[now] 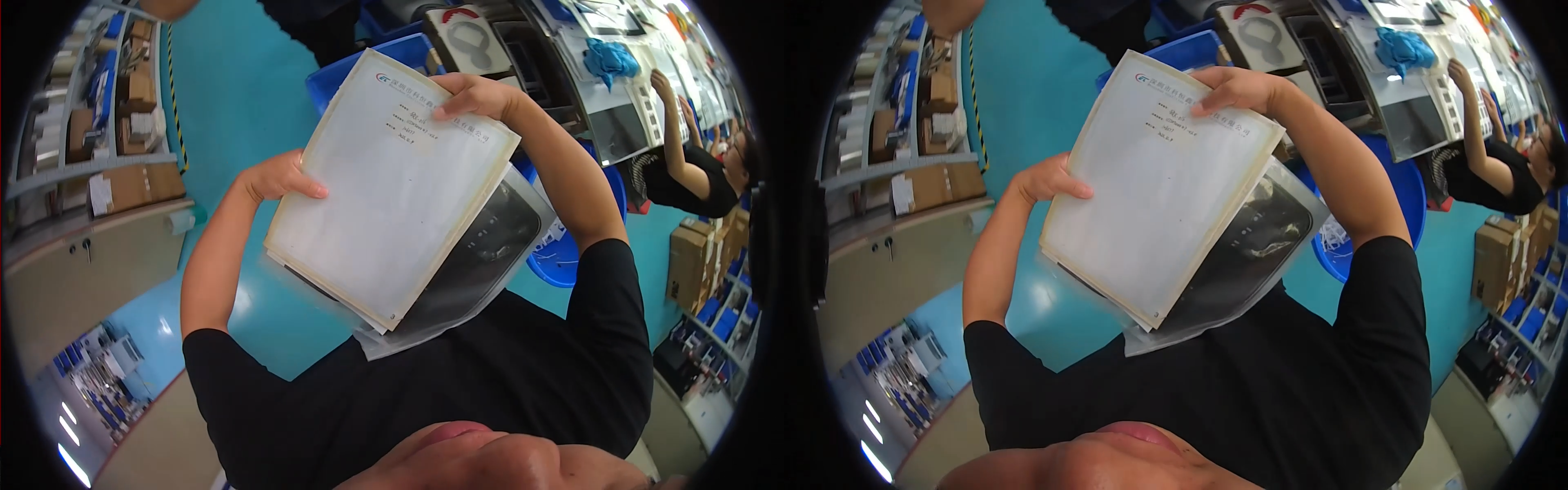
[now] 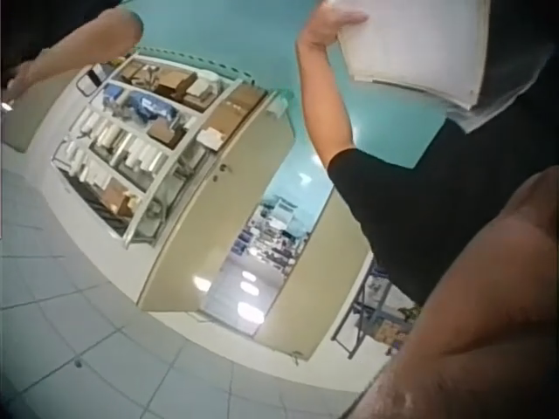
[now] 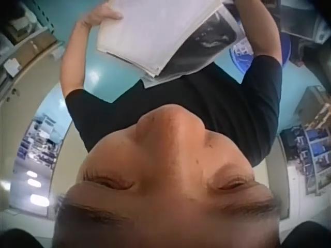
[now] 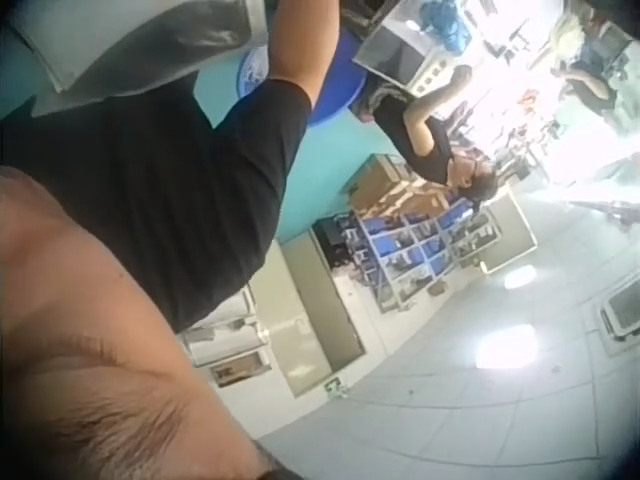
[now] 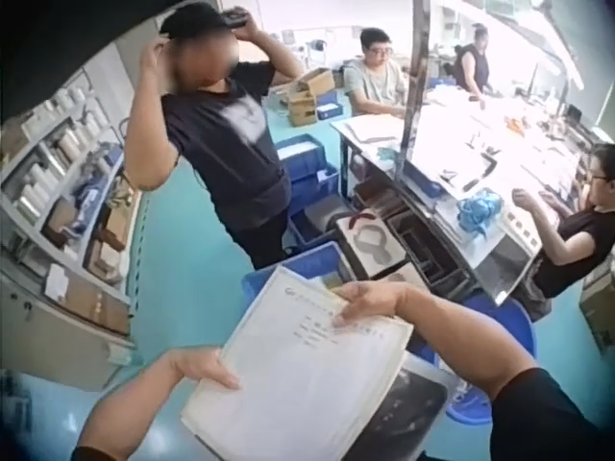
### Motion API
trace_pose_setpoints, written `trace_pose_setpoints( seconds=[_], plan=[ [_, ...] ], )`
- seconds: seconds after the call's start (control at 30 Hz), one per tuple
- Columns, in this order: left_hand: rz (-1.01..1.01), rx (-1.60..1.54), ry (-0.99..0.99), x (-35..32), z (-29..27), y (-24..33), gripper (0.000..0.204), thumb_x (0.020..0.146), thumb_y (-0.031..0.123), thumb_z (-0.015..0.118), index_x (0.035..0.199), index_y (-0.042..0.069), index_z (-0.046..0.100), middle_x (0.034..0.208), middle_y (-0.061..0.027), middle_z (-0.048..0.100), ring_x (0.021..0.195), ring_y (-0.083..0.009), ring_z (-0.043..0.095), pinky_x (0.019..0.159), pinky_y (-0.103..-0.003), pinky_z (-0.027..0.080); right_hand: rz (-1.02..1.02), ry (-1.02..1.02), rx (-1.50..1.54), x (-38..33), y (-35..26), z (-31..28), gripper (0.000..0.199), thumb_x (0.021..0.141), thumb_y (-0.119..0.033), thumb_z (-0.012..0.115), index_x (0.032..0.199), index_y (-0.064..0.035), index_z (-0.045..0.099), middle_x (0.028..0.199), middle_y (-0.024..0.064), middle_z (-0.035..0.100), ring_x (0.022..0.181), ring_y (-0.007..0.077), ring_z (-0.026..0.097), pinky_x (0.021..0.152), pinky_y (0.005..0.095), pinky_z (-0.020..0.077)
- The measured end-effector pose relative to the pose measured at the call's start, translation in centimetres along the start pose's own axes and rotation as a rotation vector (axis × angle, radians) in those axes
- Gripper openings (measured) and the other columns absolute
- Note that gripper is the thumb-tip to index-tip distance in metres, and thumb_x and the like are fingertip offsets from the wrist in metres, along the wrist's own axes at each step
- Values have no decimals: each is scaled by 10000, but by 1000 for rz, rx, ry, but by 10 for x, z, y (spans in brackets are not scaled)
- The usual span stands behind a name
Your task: Gathering bundles of white material from a shelf and inspecting a folder containing production logs and red circular stickers in a factory environment.
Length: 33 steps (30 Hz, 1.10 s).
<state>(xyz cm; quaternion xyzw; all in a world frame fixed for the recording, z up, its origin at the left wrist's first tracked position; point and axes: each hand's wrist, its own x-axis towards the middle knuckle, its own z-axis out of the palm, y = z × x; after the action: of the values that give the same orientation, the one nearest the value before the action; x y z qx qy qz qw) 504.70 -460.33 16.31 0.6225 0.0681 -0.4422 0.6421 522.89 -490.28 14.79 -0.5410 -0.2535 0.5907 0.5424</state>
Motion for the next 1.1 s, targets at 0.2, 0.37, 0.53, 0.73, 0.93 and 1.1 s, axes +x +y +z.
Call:
trace_pose_setpoints(
  seconds=[0.2,0.37,0.53,0.73,0.93,1.1],
  plan=[
    [222,-235,228,-85,17,-88,620,711,103,722,1276,34,477,1193,-73,557,1115,-187,511,953,-350,403,-233,-186,521,4,33,37,766,837,-568,518,1349,-19,367,1252,148,519,1111,249,546,889,389,484],
    [456,-347,452,-131,35,-129,577,733,91,707,1262,32,485,1177,-66,565,1103,-180,515,944,-351,410,-298,173,870,-15,112,52,874,810,-669,448,1391,-34,293,1380,167,393,1212,344,451,997,483,381],
    [605,-462,584,-142,57,-150,534,752,93,693,1245,32,497,1154,-64,574,1081,-179,525,929,-353,421,-479,-262,1010,-6,150,93,920,795,-679,468,1406,-24,255,1389,168,381,1264,334,390,1034,475,328],
    [717,-587,685,-136,72,-170,527,748,101,697,1231,24,501,1141,-74,577,1049,-186,542,902,-357,441,-378,-22,760,-7,99,150,973,741,-626,612,1389,12,266,1370,172,399,1263,313,391,1052,449,307],
    [779,-671,706,-113,87,-208,538,746,110,708,1236,34,498,1145,-72,576,1064,-205,544,907,-373,446,-259,275,476,-27,62,164,432,764,-10,641,1174,52,519,1064,144,626,949,246,626,840,343,502],
    [1044,-1155,608,-66,91,-260,584,744,149,742,1256,45,483,1194,-99,564,1090,-252,553,919,-417,460,-230,259,244,-23,22,193,382,786,4,623,1159,34,549,1054,108,632,918,176,618,819,280,483]
  ],
)
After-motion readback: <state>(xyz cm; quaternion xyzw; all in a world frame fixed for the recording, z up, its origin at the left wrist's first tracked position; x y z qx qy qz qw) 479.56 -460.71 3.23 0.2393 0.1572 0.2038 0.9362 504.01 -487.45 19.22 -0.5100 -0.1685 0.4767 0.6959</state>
